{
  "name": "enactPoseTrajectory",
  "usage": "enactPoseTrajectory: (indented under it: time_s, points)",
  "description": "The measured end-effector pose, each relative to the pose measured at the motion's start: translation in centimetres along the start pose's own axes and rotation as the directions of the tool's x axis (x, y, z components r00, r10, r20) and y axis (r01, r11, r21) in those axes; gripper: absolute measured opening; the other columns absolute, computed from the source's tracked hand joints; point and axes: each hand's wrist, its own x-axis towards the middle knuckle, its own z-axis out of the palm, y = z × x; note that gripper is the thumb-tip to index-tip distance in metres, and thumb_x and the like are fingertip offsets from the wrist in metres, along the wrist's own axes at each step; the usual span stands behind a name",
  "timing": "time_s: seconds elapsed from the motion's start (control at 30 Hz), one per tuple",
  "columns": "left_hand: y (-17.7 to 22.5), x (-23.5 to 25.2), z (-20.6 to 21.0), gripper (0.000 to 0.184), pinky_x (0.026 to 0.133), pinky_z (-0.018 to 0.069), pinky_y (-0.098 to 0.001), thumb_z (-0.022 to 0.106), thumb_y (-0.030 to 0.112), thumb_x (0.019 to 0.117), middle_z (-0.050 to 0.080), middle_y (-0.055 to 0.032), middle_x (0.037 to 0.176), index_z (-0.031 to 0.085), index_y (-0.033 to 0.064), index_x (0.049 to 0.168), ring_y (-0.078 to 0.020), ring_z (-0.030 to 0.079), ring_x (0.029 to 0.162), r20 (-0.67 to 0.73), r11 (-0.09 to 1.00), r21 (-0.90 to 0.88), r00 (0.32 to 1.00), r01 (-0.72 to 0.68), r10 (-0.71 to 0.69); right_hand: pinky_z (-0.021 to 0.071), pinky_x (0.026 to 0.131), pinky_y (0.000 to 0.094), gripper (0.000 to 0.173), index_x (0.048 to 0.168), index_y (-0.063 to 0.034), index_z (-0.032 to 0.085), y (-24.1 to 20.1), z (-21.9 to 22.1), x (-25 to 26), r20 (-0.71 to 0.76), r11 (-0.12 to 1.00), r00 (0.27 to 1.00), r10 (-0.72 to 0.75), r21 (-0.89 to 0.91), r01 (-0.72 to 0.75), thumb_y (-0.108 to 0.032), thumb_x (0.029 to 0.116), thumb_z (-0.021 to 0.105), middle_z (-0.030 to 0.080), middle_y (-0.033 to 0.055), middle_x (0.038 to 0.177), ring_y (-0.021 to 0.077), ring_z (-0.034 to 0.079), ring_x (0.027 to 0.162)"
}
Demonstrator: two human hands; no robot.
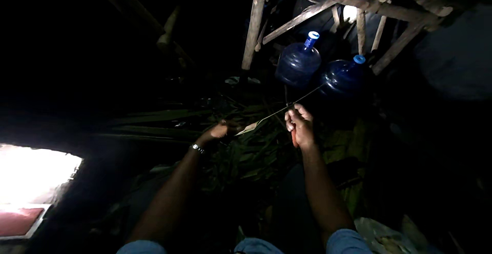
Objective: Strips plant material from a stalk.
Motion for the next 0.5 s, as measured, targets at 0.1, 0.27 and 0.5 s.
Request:
enactPoseTrajectory:
  time_s: [0.1, 0.27, 0.5]
  points:
    - [-0.1, 0.0, -0.6, 0.013, 0.049, 0.0423, -0.0156, 0.056, 0.01, 0.1033, 0.056, 0.0034, 0.069, 0.066, 0.0036, 0.097, -0.0012, 0.049, 0.054, 0.01, 1.0, 0.02, 1.0, 0.007, -0.007, 0.0429, 0.043, 0.0162, 0.029, 0.125, -0.0086, 0.058, -1.1, -2.0, 0.6, -0.155, 0.993, 0.988, 0.015, 0.117, 0.003, 0.0, 0.1027, 0.041, 0.06, -0.0014, 0.073, 0.0026, 0.046, 0.045]
    - [1.6, -2.0, -0.5, 0.018, 0.055, 0.0437, -0.0183, 0.053, 0.011, 0.1058, 0.056, 0.0, 0.074, 0.066, 0.0003, 0.104, -0.0032, 0.049, 0.058, -0.129, 0.998, 0.069, 0.992, 0.01, -0.001, 0.0392, 0.042, 0.016, 0.021, 0.111, -0.0162, 0.053, -1.5, -5.9, 1.8, -0.596, 0.932, 0.802, 0.045, 0.315, 0.181, -0.01, 0.11, 0.033, 0.057, -0.0057, 0.076, 0.0023, 0.042, 0.045]
    - [-2.3, 2.2, -0.1, 0.014, 0.048, 0.0453, -0.0188, 0.061, 0.009, 0.1022, 0.06, 0.0013, 0.065, 0.071, 0.0008, 0.097, -0.0025, 0.05, 0.049, -0.297, 0.939, -0.042, 0.901, -0.343, 0.316, 0.0452, 0.046, 0.0209, 0.039, 0.14, -0.0158, 0.051, -0.6, -2.0, -0.8, 0.059, 0.999, 0.998, -0.01, -0.04, 0.013, -0.016, 0.1007, 0.048, 0.059, -0.0041, 0.069, 0.0042, 0.049, 0.047]
